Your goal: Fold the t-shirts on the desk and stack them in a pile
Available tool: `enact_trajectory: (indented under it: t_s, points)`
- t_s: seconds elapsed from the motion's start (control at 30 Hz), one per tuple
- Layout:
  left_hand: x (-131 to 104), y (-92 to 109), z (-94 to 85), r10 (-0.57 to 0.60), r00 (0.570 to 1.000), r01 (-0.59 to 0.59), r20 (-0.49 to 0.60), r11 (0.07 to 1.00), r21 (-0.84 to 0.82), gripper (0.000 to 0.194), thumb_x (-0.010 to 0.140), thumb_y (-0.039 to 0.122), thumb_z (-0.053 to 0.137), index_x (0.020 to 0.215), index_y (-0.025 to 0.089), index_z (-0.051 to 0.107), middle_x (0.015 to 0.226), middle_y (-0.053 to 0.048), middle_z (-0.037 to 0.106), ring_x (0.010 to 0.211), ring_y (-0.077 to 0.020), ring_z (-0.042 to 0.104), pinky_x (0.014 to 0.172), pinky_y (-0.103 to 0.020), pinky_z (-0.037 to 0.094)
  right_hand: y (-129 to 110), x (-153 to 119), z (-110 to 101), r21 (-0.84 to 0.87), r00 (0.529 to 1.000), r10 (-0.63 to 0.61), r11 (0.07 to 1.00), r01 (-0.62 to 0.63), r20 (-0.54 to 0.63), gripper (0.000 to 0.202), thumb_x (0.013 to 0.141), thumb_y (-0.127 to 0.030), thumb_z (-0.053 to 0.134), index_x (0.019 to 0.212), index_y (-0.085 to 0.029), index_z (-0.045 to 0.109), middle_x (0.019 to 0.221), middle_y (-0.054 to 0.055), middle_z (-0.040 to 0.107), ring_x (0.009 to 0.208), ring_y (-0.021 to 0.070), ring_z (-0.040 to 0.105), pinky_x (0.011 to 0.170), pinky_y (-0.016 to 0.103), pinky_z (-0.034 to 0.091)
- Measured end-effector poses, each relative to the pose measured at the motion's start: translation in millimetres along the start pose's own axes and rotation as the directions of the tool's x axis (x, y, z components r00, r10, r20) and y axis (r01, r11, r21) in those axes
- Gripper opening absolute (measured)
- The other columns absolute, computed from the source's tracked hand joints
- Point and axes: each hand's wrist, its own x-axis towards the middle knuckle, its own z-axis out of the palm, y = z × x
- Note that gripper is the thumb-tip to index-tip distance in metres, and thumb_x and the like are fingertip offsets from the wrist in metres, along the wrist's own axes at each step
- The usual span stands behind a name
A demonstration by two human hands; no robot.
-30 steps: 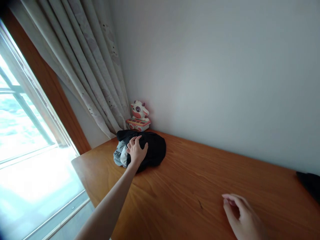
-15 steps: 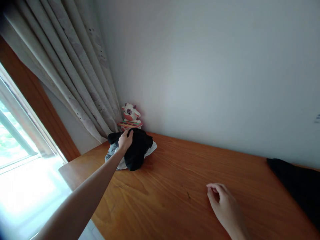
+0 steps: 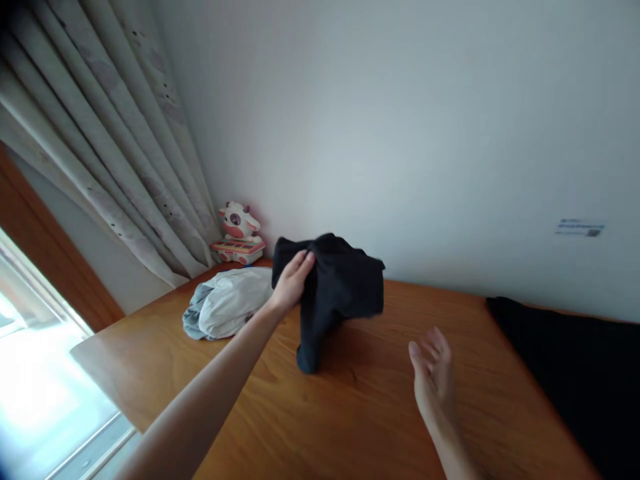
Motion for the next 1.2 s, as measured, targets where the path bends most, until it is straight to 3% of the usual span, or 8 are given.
enact_trajectory:
  t_s: [0.1, 0.27, 0.53, 0.67, 0.77, 0.9, 1.07, 1.2]
  points:
    - [-45.4, -50.6, 22.0, -0.098, 0.985, 0.044, 0.143, 0.939, 0.34, 0.043, 0.097, 0.053, 0.057, 0.123, 0.02, 0.064, 0.12, -0.01, 0.073, 0.112, -0.0251, 0.068, 0.101, -0.04, 0.054, 0.5, 3.8, -3.2, -0.045, 0.999, -0.004, 0.999, 0.002, -0.04, 0.091, 0.083, -0.075, 0.057, 0.152, -0.019, 0.038, 0.154, 0.021, 0.045, 0.139, 0.0356, 0.048, 0.112, 0.053, 0.041]
    - [-102.3, -90.1, 28.8, -0.049, 0.932, -0.218, 0.359, 0.716, 0.664, 0.042, 0.096, 0.048, 0.061, 0.127, 0.02, 0.064, 0.133, -0.012, 0.068, 0.128, -0.0293, 0.059, 0.113, -0.049, 0.045, 6.4, 1.8, -3.1, -0.352, 0.984, -0.123, 0.922, 0.161, 0.129, 0.075, 0.082, -0.074, 0.059, 0.134, -0.02, 0.058, 0.142, 0.018, 0.058, 0.134, 0.0378, 0.052, 0.113, 0.057, 0.039]
    - [-101.4, -95.1, 4.3, 0.003, 0.997, -0.067, 0.076, 0.518, 0.853, 0.033, 0.102, 0.044, 0.049, 0.121, 0.024, 0.067, 0.137, -0.011, 0.063, 0.129, -0.0307, 0.057, 0.11, -0.052, 0.045, -3.2, -7.4, -0.5, -0.458, 0.903, -0.184, 0.812, 0.362, 0.387, 0.043, 0.093, -0.063, 0.052, 0.088, -0.024, 0.068, 0.088, 0.01, 0.073, 0.089, 0.0327, 0.07, 0.082, 0.047, 0.053]
    - [-94.3, -105.7, -9.6, -0.058, 0.996, 0.091, -0.074, 0.422, 0.902, 0.043, 0.099, 0.043, 0.051, 0.133, 0.02, 0.062, 0.147, -0.016, 0.056, 0.138, -0.0362, 0.049, 0.111, -0.056, 0.042, -0.7, 1.1, -6.0, -0.333, 0.98, -0.062, 0.935, 0.123, 0.188, 0.048, 0.089, -0.069, 0.053, 0.092, -0.024, 0.069, 0.091, 0.012, 0.077, 0.094, 0.0332, 0.072, 0.083, 0.042, 0.054]
    - [-93.8, -104.6, -13.0, -0.175, 0.985, 0.061, 0.01, 0.392, 0.918, 0.049, 0.092, 0.033, 0.056, 0.138, 0.019, 0.059, 0.149, -0.016, 0.056, 0.14, -0.0354, 0.048, 0.114, -0.055, 0.038, 3.3, 10.9, -13.9, -0.216, 0.993, 0.05, 0.974, -0.072, -0.107, 0.058, 0.085, -0.074, 0.052, 0.1, -0.02, 0.068, 0.102, 0.016, 0.076, 0.104, 0.0344, 0.07, 0.092, 0.045, 0.053]
    - [-100.1, -98.6, -6.6, -0.225, 0.947, -0.116, 0.23, 0.429, 0.896, 0.06, 0.081, 0.026, 0.06, 0.14, 0.024, 0.059, 0.151, -0.013, 0.055, 0.141, -0.0342, 0.046, 0.117, -0.056, 0.03, -5.8, 13.7, -21.5, -0.367, 0.936, -0.208, 0.926, 0.094, -0.285, 0.06, 0.084, -0.068, 0.057, 0.114, -0.016, 0.064, 0.115, 0.02, 0.07, 0.112, 0.0359, 0.063, 0.102, 0.054, 0.047]
    - [-105.1, -98.6, 0.6, -0.155, 0.95, -0.178, 0.27, 0.442, 0.879, 0.049, 0.086, 0.035, 0.064, 0.134, 0.027, 0.063, 0.141, -0.013, 0.062, 0.133, -0.0357, 0.052, 0.11, -0.058, 0.036, -30.0, -7.6, -16.0, -0.475, 0.824, -0.468, 0.674, 0.567, 0.319, 0.035, 0.087, -0.055, 0.066, 0.109, -0.028, 0.071, 0.127, 0.012, 0.067, 0.128, 0.0328, 0.057, 0.114, 0.053, 0.037]
    - [-102.1, -97.5, 1.2, -0.137, 0.965, -0.138, 0.222, 0.454, 0.88, 0.027, 0.09, 0.031, 0.065, 0.116, 0.028, 0.069, 0.127, -0.009, 0.069, 0.122, -0.0323, 0.059, 0.104, -0.053, 0.042, -29.7, -25.1, -2.9, -0.393, 0.649, -0.279, 0.607, 0.69, 0.708, 0.092, 0.063, -0.077, 0.079, 0.14, -0.03, 0.061, 0.154, 0.015, 0.05, 0.144, 0.0433, 0.04, 0.116, 0.065, 0.031]
